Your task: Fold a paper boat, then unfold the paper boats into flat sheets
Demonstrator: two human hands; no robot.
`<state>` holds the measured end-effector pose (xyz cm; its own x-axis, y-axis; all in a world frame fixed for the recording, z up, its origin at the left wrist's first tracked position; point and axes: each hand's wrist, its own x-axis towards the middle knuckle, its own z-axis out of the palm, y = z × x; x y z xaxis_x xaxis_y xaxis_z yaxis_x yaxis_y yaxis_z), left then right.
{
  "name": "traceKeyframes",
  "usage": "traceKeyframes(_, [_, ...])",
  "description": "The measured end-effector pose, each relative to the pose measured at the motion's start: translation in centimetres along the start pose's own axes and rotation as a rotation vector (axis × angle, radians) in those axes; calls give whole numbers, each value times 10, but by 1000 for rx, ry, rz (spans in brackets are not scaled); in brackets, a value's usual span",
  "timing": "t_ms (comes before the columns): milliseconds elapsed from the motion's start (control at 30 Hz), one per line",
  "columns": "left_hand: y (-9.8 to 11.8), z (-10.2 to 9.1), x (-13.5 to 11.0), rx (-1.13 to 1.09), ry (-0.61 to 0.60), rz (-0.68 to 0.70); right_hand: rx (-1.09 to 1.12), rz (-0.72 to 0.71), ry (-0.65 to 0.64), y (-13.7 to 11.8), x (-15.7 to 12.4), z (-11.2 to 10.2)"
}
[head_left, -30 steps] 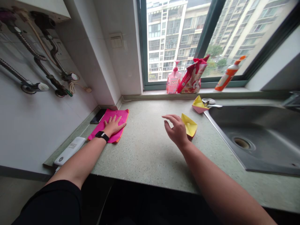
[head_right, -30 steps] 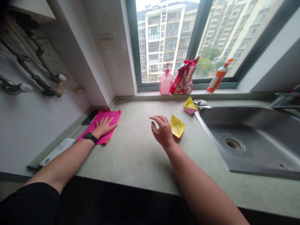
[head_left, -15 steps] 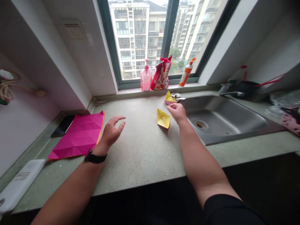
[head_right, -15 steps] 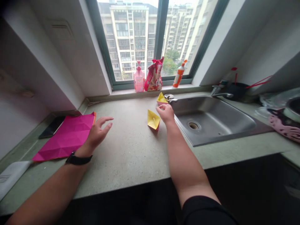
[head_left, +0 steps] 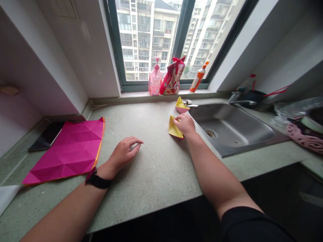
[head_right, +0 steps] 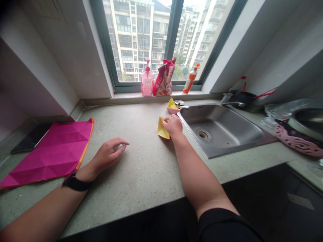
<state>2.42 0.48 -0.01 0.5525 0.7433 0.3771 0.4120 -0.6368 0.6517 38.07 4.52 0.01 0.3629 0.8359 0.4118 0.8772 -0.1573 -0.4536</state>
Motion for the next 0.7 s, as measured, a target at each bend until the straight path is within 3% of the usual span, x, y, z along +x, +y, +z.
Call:
traceKeyframes(133, [1,2,-1,5,-14,5,314,68,-22,-3,2,-12])
traceKeyframes(233, [2,2,-2,6,-10,16,645,189,-90,-2,2,-24])
traceKeyframes(333, [2,2,-2,4,-6,21,827,241,-175,-11,-2,-33])
traceKeyframes(400, [2,3,-2,-3,13,24,864,175,-233,-24,-9,-33])
traceKeyframes(533, [3,6,-2,-43,84,51,880,-96,-298,-65,-37,-25])
traceKeyframes(700, [11,12,-6,-110,169,100,941,-192,-337,-98,-70,-17])
